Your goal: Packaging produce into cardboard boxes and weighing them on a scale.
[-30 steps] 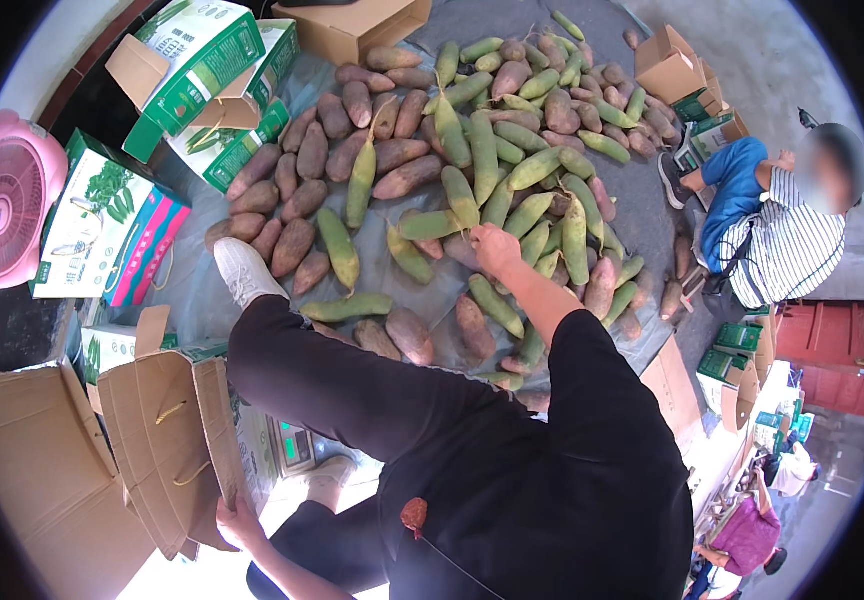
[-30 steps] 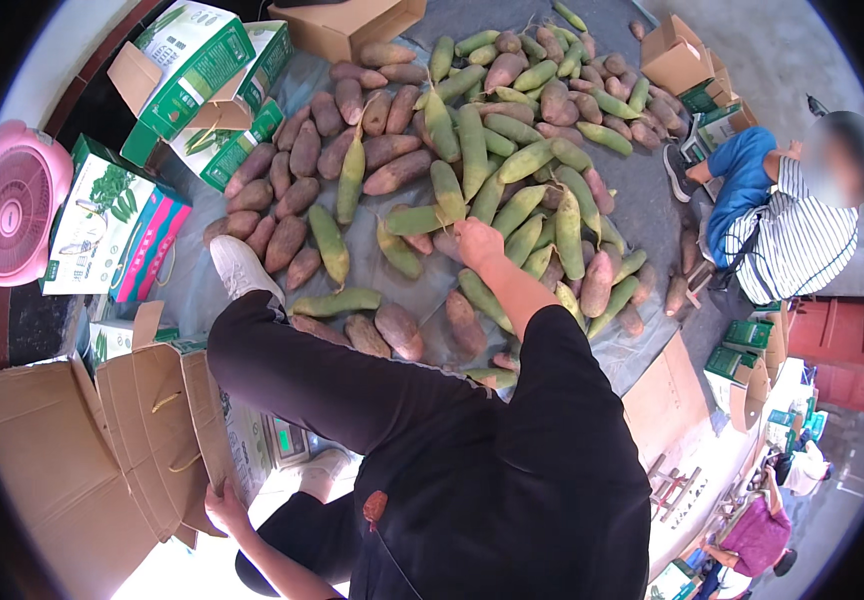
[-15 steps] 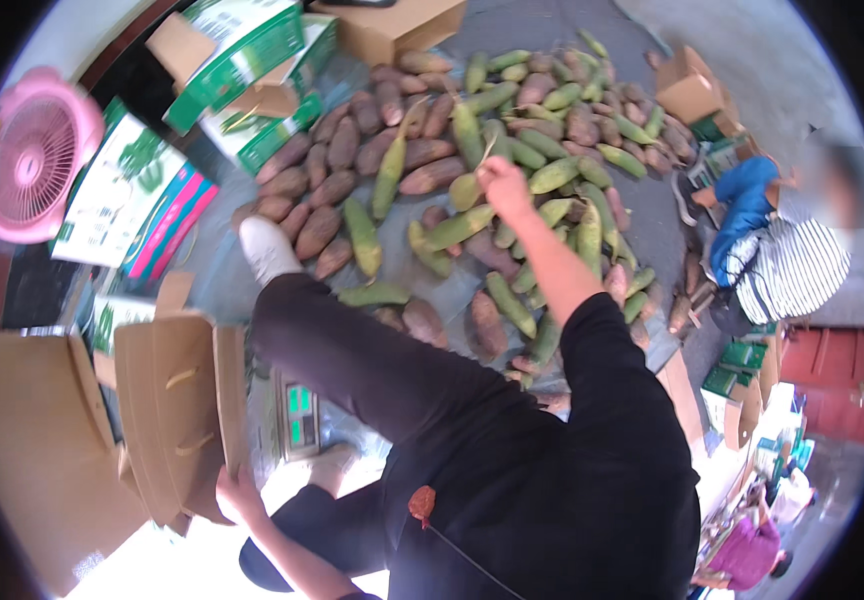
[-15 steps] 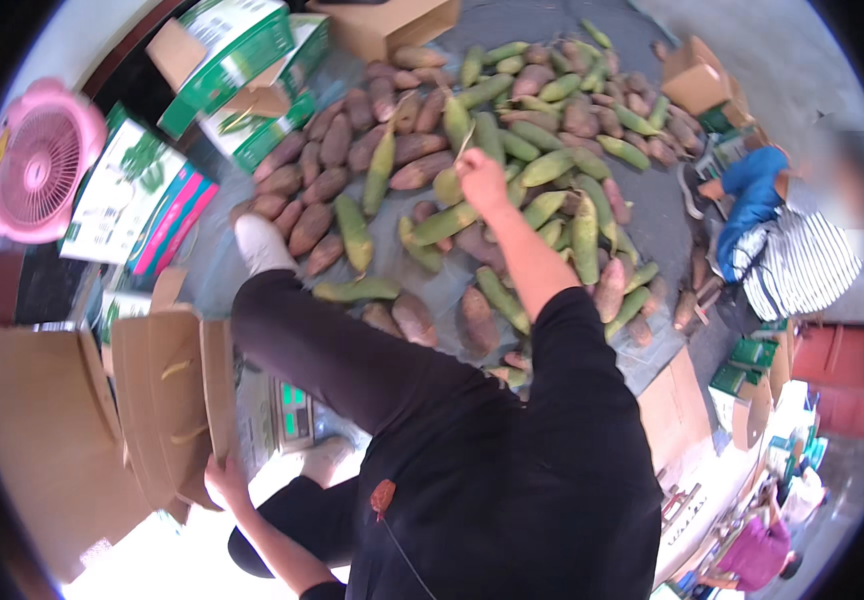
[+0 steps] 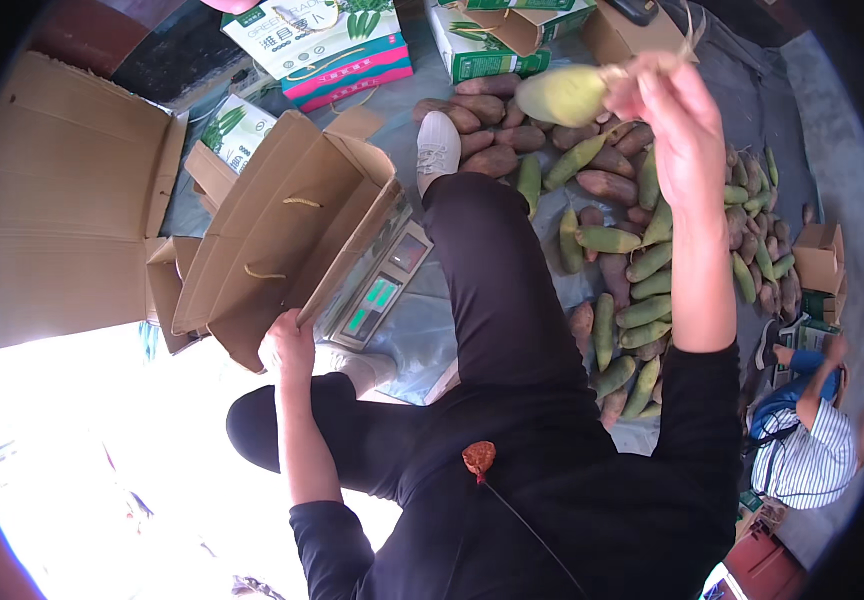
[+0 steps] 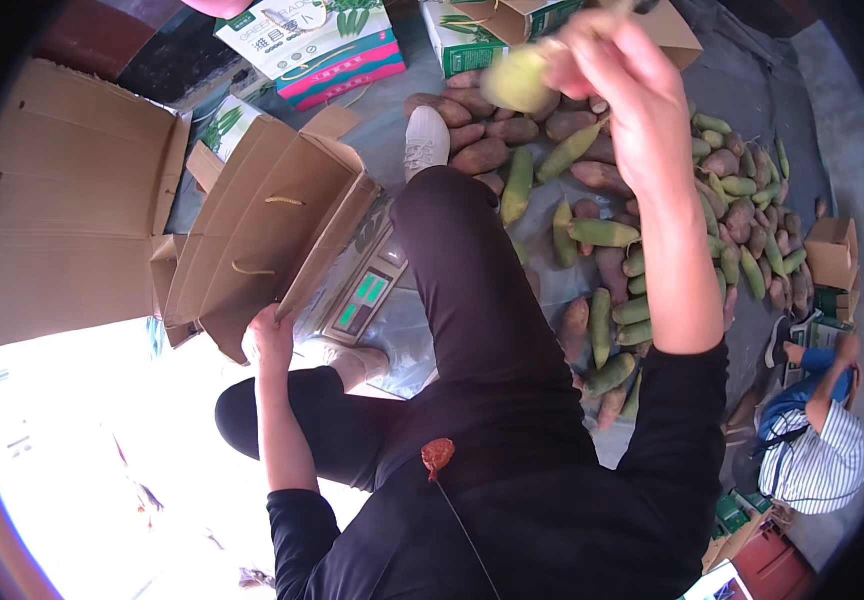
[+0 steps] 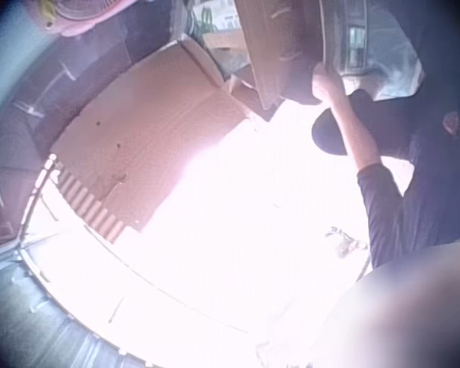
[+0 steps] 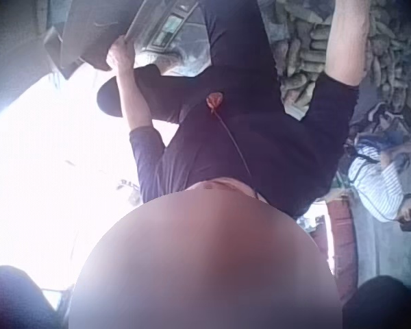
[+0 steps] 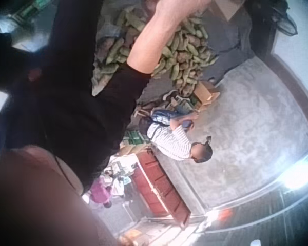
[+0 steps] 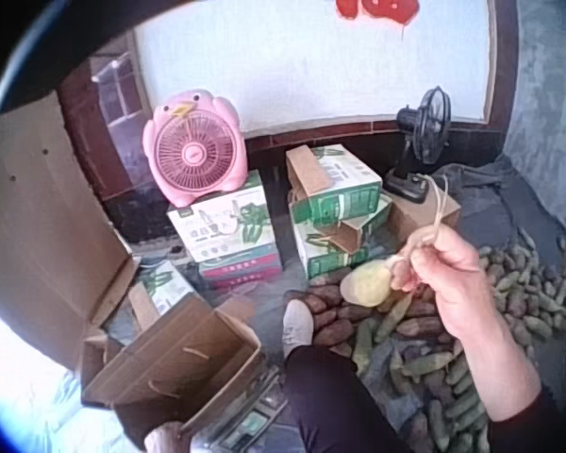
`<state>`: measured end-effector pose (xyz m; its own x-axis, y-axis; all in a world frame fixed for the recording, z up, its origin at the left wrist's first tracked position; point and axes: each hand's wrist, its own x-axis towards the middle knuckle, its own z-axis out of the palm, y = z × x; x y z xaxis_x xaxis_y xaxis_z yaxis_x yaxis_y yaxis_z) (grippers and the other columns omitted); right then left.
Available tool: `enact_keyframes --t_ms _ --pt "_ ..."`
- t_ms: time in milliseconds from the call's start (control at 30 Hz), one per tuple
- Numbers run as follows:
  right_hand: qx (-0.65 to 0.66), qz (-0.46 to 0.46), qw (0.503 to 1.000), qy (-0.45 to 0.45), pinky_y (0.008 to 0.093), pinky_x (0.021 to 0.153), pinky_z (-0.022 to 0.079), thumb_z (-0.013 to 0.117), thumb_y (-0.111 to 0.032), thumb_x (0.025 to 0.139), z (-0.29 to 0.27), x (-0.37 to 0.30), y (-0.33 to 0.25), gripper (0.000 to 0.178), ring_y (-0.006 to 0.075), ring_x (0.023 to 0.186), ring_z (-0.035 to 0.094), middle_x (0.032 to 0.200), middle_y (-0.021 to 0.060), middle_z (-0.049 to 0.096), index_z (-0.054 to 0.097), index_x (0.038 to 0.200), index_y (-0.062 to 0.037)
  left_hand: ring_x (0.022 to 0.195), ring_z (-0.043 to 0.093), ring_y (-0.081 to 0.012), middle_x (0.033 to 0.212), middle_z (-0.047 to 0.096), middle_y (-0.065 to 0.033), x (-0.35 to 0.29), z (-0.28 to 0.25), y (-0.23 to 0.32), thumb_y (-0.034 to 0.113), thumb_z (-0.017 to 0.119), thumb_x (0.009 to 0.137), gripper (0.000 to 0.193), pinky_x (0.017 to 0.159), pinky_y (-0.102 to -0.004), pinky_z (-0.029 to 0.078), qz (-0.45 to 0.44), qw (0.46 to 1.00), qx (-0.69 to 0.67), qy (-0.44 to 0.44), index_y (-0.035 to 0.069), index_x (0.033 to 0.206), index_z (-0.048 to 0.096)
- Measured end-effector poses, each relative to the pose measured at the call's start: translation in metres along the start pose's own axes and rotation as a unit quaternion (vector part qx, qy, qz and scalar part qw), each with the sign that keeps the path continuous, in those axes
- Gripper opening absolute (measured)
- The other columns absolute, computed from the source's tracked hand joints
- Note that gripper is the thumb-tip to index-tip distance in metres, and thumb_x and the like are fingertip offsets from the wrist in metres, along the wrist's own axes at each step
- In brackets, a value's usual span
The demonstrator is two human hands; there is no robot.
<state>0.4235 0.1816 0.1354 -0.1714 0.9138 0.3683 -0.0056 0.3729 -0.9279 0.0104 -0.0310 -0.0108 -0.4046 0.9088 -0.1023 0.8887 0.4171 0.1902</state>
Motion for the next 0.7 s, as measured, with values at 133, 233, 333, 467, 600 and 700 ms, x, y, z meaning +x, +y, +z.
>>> enact_keyframes --t_ms 133,233,333,467,600,700 --pt "0.138 -0.091 0.977 -0.135 0.0275 0.069 0.046 0.049 -0.018 0.093 0.07 0.042 -0.038 0.024 0.0138 0.077 0.06 0.086 0.0087 0.063 0.058 0.102 0.0014 0.08 0.063 -0.0313 0.086 0.065 -0.0115 0.004 -0.004 0.005 0.019 0.064 0.075 0.02 0.07 -0.0412 0.049 -0.016 0.999 0.01 -0.032 0.011 0.093 0.066" --pt "0.256 0.001 0.961 -0.102 0.0253 0.06 0.047 0.057 -0.015 0.086 0.148 0.057 -0.023 0.017 0.0113 0.069 0.061 0.078 0.0052 0.063 0.061 0.094 -0.0007 0.08 0.062 -0.034 0.085 0.064 -0.0132 0.004 -0.006 0.006 0.022 0.064 0.076 0.02 0.069 -0.0437 0.048 -0.02 0.998 0.045 -0.033 0.01 0.092 0.065" --pt "0.283 0.083 0.949 -0.111 0.0254 0.055 0.047 0.058 -0.015 0.084 0.204 0.05 -0.01 0.013 0.0119 0.064 0.059 0.074 0.0046 0.062 0.059 0.088 -0.002 0.077 0.061 -0.0357 0.081 0.064 -0.0151 0.003 -0.007 0.004 0.026 0.064 0.076 0.021 0.066 -0.0455 0.047 -0.012 0.998 0.049 -0.026 0.009 0.087 0.065" --pt "0.206 0.129 0.968 -0.067 0.0275 0.049 0.044 0.057 -0.007 0.084 0.26 0.025 0.043 0.008 0.0102 0.059 0.058 0.064 0.0058 0.058 0.057 0.082 0.0 0.073 0.06 -0.0377 0.075 0.062 -0.0172 0.005 -0.006 0.012 0.026 0.065 0.075 0.021 0.061 -0.0464 0.046 0.025 0.999 0.022 -0.008 0.007 0.083 0.064" --pt "-0.061 0.1 0.991 -0.067 0.0433 0.068 0.047 0.056 -0.014 0.08 0.283 -0.006 0.06 0.01 0.0329 0.078 0.062 0.077 0.0164 0.062 0.063 0.083 -0.0072 0.078 0.062 -0.0382 0.08 0.064 -0.0193 0.003 -0.009 0.017 0.029 0.064 0.073 0.027 0.065 -0.0447 0.047 0.013 0.999 0.014 -0.034 0.006 0.088 0.065" --pt "-0.285 0.115 0.929 -0.206 0.0399 0.071 0.048 0.058 -0.014 0.077 0.294 -0.017 0.071 0.011 0.0293 0.083 0.063 0.08 0.0115 0.065 0.064 0.086 -0.0116 0.076 0.062 -0.0375 0.078 0.064 -0.0188 0.004 -0.009 0.014 0.025 0.063 0.073 0.026 0.065 -0.043 0.047 0.007 0.999 -0.003 -0.035 0.005 0.089 0.065"
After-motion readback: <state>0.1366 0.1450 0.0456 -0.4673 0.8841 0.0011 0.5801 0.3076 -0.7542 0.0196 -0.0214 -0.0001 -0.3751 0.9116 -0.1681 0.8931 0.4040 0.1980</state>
